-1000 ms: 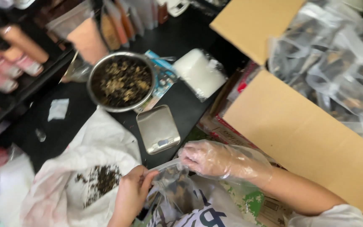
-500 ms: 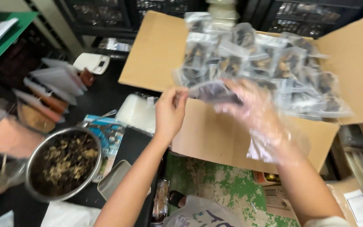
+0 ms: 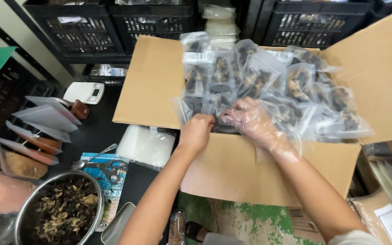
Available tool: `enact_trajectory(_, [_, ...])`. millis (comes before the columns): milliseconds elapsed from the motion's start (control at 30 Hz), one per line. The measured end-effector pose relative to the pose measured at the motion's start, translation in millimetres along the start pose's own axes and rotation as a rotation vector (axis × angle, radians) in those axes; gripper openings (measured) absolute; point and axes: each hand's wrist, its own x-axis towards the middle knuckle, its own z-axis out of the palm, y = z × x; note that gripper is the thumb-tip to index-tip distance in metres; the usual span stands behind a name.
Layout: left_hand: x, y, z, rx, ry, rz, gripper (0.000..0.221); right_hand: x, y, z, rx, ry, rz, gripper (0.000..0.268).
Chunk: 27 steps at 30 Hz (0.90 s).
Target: The person puts dried food items from a large bag and a bowl into small plastic bags, weighs the bags on a digital scale, and seals them.
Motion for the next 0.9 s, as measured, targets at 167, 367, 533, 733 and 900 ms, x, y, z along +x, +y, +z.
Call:
enact_trajectory(167, [-14.7, 13.0, -35.2, -0.158, 0.192, 0.15, 0.004, 36.9, -63.4, -6.2, -0.099, 0.107, 0.049, 0.009])
enact_trajectory(367, [-109.1, -42.6, -79.7, -0.137, 0.35, -0.255, 0.003, 86.8, -178.2, 52.4, 0.707, 0.028, 0.192, 0.02])
enact_trajectory(533, [-263.4, -110.8, -82.8, -0.022, 0.318, -0.737, 0.011, 85.6, -281.8, 155.8, 0.875, -0.284, -0.094, 0.023])
enact_trajectory(733, [-417.3, -100.1, -87.7, 0.062, 0.435, -1.269, 0.016, 31.7, -426.4, 231.2, 1.212, -0.744, -0.201, 0.029])
enact_trajectory(900, [-543.7, -57.0, -113.7, 0.216, 0.771, -1.395, 0.015, -1.4, -532.3, 204.2, 1.224, -1.07, -0.244, 0.034])
